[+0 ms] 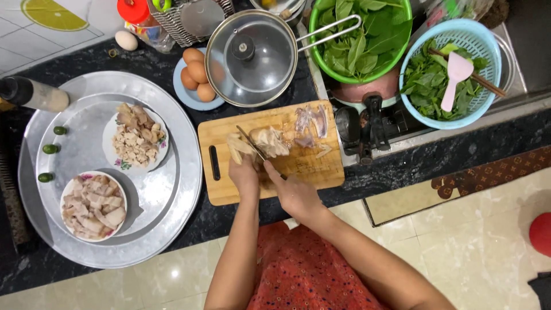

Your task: The person cuts cooked chicken on a wooden cutting board with a knife, separating meat from bones and chopping it into pieces. They transfer the cut meat onto a plate on a large metal tray and set aside bones and skin on the board.

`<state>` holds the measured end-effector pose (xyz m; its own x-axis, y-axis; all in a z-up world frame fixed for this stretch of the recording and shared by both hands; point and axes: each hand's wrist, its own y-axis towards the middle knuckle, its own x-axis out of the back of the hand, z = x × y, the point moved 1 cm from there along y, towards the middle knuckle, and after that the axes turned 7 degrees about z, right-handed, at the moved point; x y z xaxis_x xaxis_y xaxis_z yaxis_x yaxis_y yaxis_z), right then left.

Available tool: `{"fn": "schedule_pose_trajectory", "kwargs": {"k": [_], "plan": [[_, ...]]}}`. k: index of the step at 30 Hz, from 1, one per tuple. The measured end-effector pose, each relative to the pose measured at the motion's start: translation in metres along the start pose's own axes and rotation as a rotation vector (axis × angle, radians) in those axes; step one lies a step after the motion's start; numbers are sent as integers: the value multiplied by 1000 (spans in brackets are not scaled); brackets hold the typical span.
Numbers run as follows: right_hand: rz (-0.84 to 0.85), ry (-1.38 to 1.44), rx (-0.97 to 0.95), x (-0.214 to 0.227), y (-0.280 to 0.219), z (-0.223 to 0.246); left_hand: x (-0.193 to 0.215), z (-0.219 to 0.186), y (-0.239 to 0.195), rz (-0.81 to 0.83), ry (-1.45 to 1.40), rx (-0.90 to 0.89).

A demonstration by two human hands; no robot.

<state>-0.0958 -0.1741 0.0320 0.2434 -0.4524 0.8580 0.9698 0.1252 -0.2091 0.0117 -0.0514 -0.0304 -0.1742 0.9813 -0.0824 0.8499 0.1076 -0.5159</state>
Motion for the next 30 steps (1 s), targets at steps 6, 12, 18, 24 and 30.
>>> {"fn": "schedule_pose_trajectory", "kwargs": {"k": [6, 12, 18, 24, 30], "plan": [[263, 164, -4, 54, 33, -11, 18, -24, 9, 36, -79, 14], [266, 130, 71, 57, 43, -62, 45, -39, 20, 249, 114, 79], [429, 170, -149, 93, 23, -8, 27, -37, 17, 291, 176, 78], [208, 33, -90, 53, -17, -10, 36, 6, 17, 342, -311, 383], [51, -7, -6, 33, 12, -9, 33, 2, 7, 360, -186, 376]]}}
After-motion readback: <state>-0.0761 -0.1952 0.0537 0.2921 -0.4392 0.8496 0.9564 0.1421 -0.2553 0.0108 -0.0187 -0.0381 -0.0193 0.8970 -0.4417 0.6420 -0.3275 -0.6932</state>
